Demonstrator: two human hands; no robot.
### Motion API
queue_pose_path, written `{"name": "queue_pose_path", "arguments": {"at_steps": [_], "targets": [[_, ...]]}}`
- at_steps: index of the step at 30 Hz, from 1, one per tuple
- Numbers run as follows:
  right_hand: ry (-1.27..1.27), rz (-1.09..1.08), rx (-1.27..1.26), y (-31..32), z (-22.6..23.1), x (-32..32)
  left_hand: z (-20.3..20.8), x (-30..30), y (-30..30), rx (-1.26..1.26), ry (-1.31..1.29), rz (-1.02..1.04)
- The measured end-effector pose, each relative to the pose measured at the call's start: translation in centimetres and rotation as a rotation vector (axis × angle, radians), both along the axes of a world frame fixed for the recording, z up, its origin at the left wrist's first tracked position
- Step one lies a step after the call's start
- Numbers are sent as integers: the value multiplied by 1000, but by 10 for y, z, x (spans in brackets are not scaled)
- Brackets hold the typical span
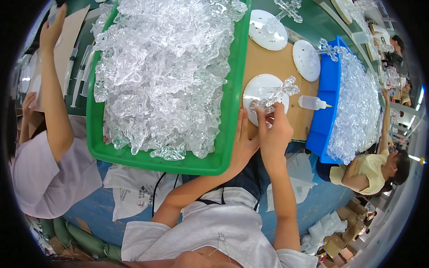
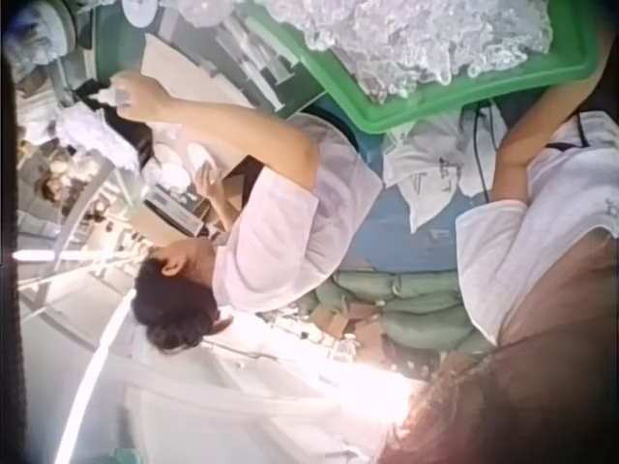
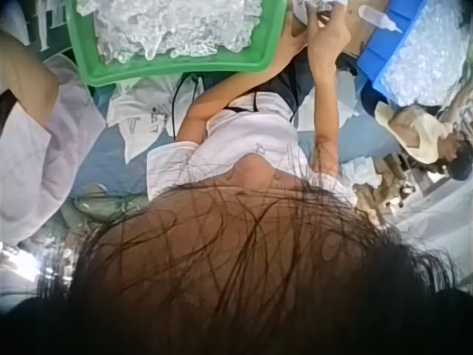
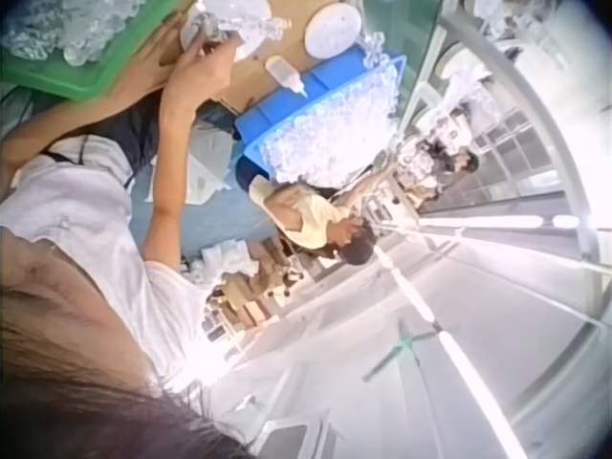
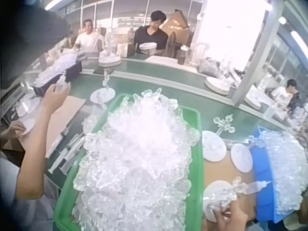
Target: Gluing decorative plastic components onto circular white bases on an assembly line.
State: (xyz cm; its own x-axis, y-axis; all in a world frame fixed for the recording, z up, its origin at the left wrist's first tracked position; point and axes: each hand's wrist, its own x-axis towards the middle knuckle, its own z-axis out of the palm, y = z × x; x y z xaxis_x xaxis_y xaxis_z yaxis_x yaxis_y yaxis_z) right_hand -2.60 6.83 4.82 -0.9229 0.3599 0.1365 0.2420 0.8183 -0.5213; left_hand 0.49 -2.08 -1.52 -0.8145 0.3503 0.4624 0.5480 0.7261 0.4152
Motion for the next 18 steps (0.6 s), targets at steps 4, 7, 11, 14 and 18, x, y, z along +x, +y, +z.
{"name": "queue_pose_path", "arguments": {"at_steps": [4, 7, 11, 14, 18], "targets": [[18, 42, 71, -5, -4, 1, -3, -7, 7, 169, -533, -33], [136, 66, 85, -3, -13, 2, 19, -9, 1, 499, -933, -173], [216, 108, 41, 2, -16, 2, -18, 8, 14, 288, -437, -57], [87, 35, -63, 3, -3, -4, 1, -1, 5, 302, -640, -127], [38, 14, -166, 9, -6, -2, 22, -15, -1, 606, -927, -162]]}}
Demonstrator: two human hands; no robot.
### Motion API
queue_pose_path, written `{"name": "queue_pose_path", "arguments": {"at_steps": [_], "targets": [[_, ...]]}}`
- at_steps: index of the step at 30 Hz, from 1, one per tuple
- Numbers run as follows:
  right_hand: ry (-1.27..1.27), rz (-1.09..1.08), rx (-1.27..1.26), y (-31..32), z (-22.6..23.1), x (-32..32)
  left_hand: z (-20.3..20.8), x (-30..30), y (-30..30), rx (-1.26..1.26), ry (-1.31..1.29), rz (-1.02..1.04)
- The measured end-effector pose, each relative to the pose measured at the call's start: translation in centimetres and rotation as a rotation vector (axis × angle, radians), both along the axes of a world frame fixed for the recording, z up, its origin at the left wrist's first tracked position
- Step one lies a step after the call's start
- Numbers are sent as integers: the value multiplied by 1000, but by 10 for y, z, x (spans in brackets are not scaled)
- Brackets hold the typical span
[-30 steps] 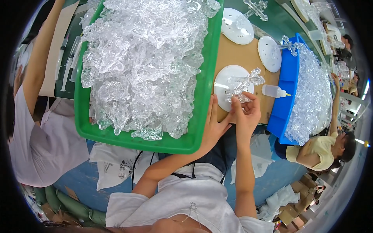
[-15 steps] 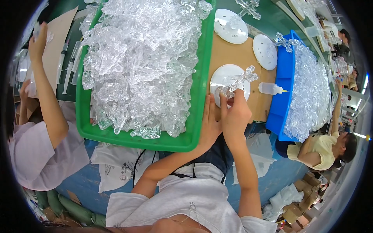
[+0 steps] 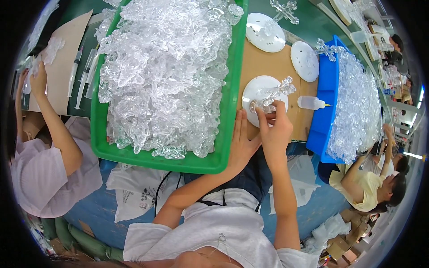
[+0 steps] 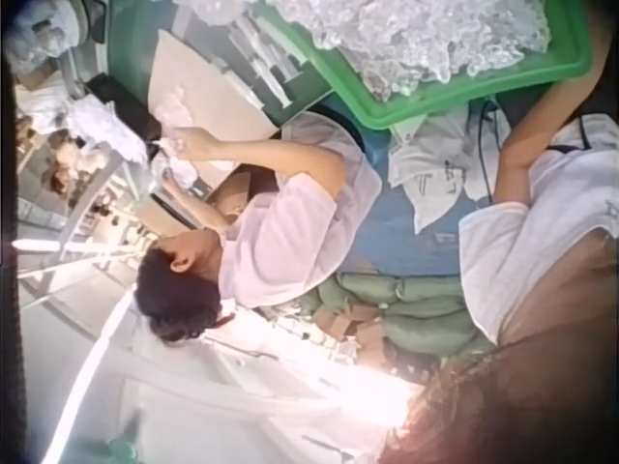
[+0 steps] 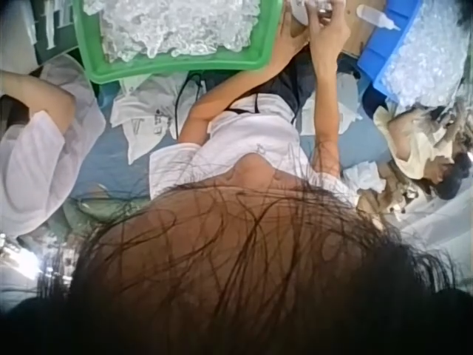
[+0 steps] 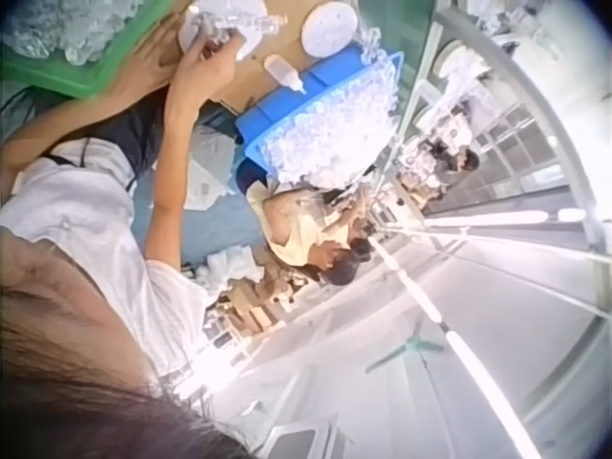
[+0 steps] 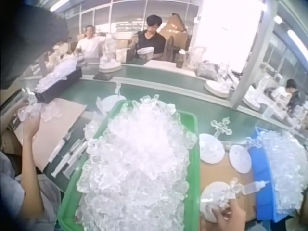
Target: Gluing decorative plastic components onto circular white bases on an assembly line.
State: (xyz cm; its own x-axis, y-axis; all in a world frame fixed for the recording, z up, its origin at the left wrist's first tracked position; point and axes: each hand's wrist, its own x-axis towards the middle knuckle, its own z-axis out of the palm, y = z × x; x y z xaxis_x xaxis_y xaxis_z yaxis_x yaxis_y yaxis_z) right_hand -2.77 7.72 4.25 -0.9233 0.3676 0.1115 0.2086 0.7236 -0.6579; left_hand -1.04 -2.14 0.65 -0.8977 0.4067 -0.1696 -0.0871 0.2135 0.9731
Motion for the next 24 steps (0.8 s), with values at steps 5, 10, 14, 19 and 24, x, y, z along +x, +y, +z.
{"name": "queue_pose_path", "arguments": {"at_steps": [5, 10, 14, 19, 24], "targets": [[-37, -82, -307, 9, -2, 7, -63, 29, 28, -378, 687, 253], [-4, -162, -647, 16, -3, 14, -56, 24, 20, -598, 889, 249], [23, -188, -669, 11, -4, 10, -48, 25, 16, -678, 904, 203], [13, -141, -191, 0, 0, 4, -49, 27, 17, -682, 854, 159], [-31, -42, 71, -10, 9, -4, 24, -18, -11, -251, -107, -284]]}}
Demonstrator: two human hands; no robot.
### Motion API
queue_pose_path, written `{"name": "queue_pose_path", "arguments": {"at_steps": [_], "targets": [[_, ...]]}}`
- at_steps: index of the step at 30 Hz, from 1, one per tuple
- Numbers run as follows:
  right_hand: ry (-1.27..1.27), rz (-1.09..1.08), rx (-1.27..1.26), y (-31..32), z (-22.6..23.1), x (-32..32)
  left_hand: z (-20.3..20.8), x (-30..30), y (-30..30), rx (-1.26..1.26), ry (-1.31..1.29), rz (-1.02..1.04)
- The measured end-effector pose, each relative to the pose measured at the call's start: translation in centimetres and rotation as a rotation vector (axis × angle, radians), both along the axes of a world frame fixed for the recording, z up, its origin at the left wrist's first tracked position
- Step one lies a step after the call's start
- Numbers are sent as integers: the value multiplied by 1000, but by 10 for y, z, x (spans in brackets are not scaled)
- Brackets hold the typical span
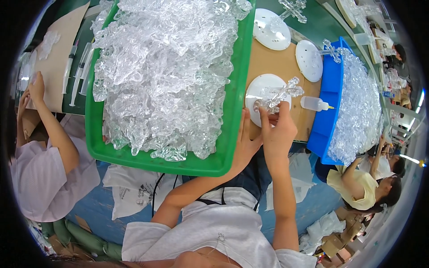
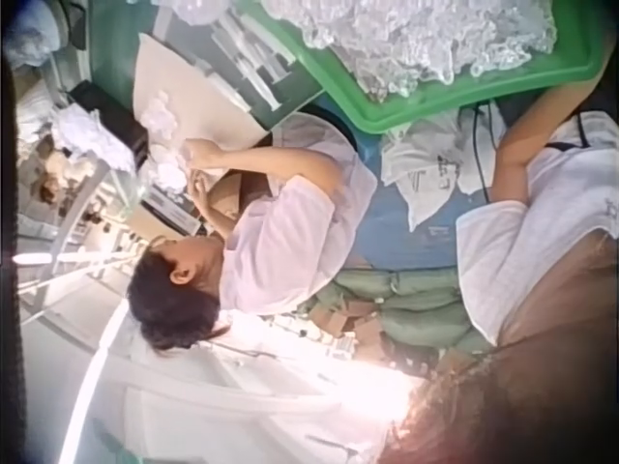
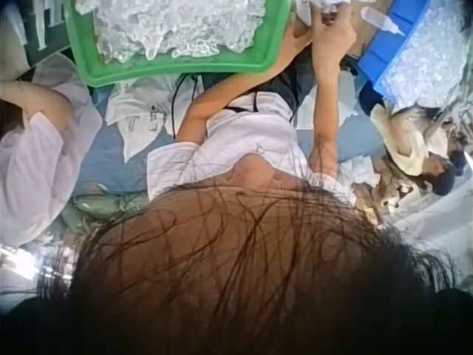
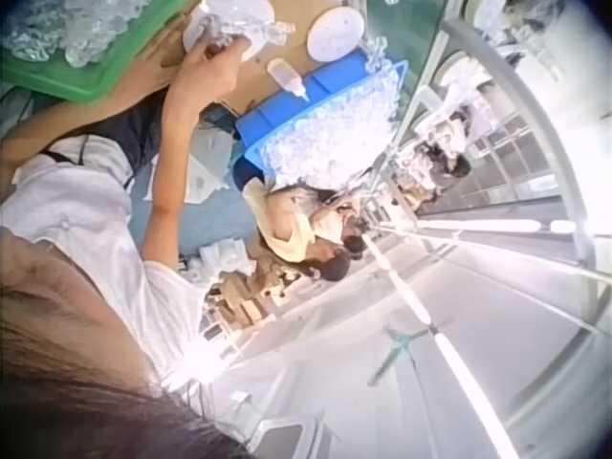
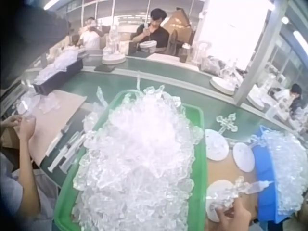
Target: Gluing decorative plastic components onto circular white bases on an assembly line.
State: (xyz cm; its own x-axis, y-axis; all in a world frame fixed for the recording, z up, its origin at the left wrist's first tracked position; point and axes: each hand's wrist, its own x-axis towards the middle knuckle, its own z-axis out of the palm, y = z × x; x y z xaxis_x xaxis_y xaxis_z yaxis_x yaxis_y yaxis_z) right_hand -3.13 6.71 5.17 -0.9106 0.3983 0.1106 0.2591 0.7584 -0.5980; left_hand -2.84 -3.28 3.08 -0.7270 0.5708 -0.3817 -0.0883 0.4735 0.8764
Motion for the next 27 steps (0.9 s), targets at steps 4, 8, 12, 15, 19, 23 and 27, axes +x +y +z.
{"name": "queue_pose_path", "arguments": {"at_steps": [4, 8, 12, 15, 19, 23, 27], "targets": [[-62, 58, 191, -1, -1, 2, -30, 23, 16, -25, 99, 55], [33, 135, 239, 6, -1, 1, -35, 24, 21, 137, 295, 303], [-58, -6, -58, 8, 4, -5, -49, 31, 19, -324, 1076, 254], [-12, 49, 23, 7, -4, 1, -39, 24, 17, -85, 678, 264], [-52, 58, 113, 5, 1, 0, -20, 13, 8, 258, 62, 256], [-57, 40, 82, -3, -2, 4, -34, 26, 11, -134, 584, 202], [32, -23, -22, 4, -7, 6, -20, 30, 12, -21, 571, 220]]}}
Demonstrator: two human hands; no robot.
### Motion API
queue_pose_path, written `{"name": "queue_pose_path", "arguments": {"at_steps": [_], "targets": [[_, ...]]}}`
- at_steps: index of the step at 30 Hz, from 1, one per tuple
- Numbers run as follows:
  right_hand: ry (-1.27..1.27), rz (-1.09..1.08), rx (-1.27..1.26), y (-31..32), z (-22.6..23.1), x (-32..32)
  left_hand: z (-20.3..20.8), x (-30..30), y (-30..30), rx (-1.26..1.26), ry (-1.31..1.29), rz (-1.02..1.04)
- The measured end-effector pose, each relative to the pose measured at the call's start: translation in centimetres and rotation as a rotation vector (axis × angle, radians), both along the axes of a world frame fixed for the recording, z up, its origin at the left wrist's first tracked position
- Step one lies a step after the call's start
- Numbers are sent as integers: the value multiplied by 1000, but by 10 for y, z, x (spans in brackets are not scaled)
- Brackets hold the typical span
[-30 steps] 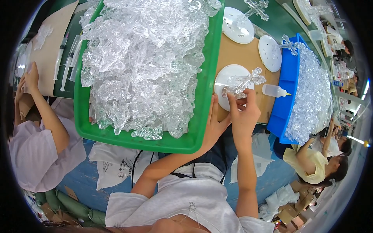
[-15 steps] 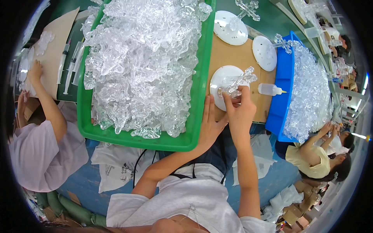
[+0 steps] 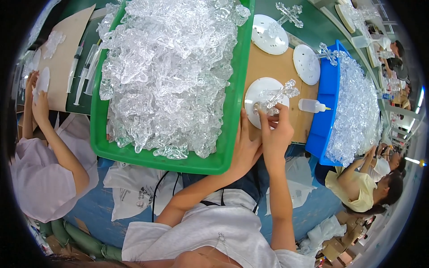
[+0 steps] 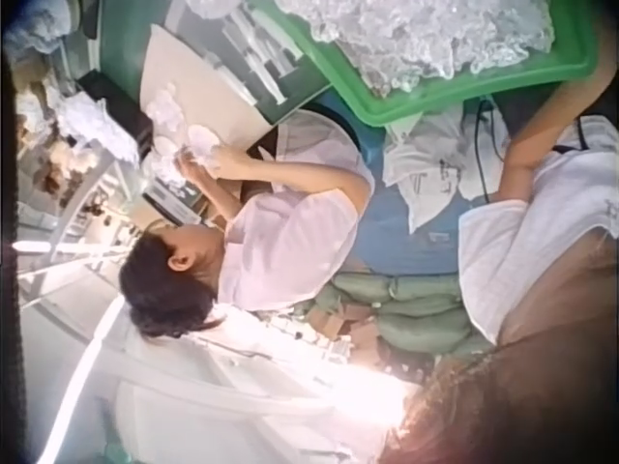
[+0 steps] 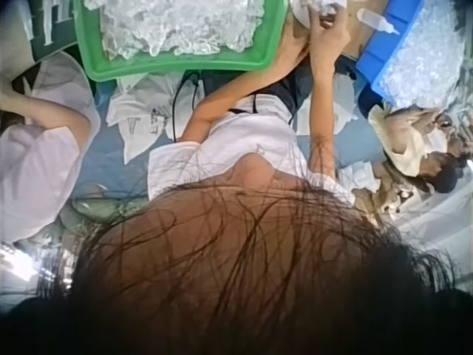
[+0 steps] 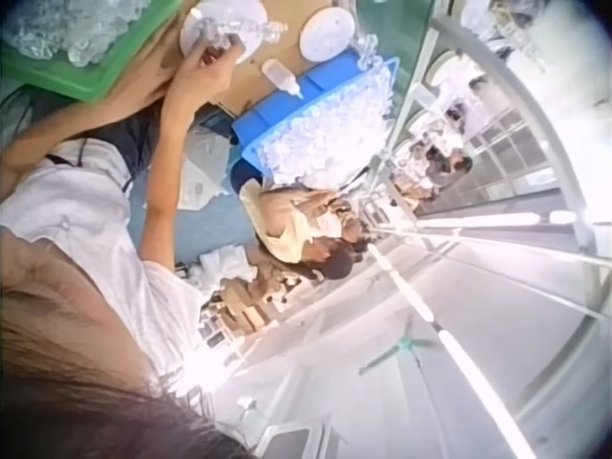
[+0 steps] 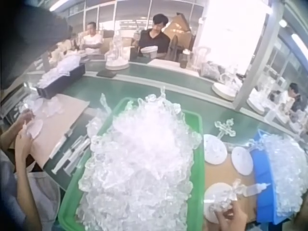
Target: Gluing decorative plastic components onto circular white bases on an assembly line.
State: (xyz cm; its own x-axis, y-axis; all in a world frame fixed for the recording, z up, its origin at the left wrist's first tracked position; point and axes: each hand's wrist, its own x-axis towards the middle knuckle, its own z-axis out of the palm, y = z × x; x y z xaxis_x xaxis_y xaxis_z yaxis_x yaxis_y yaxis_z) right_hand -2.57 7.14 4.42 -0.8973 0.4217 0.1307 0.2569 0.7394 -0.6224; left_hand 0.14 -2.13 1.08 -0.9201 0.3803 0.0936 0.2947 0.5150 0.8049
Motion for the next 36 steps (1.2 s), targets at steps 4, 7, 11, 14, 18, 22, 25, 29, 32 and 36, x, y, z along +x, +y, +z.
{"name": "queue_pose_path", "arguments": {"at_steps": [4, 7, 11, 14, 18, 22, 25, 29, 32, 36], "targets": [[24, -17, -143, 3, 1, 1, -3, 1, -7, 240, -5, 37], [-38, 63, 161, -5, 4, -1, -5, 2, -9, 446, -127, 30], [-3, 63, 139, -8, 7, -6, -12, 5, -6, 718, -347, 89], [-68, -1, -39, -3, 8, -4, -18, 8, -4, 827, -420, 93], [2, 47, -321, -3, 15, -4, -20, 6, 0, 942, -442, 121], [55, 60, -568, 14, 7, 2, -13, 0, 2, 739, -320, 61], [112, 45, -878, 22, -1, 11, -9, -4, 9, 1343, -600, 84], [188, 41, -1219, 32, -10, 11, -4, -13, 20, 1486, -713, 314], [208, 93, -1322, 42, -14, 18, 1, -21, 23, 1338, -720, 206], [241, 48, -1322, 43, -12, 26, -6, -25, 27, 1250, -736, 206]]}}
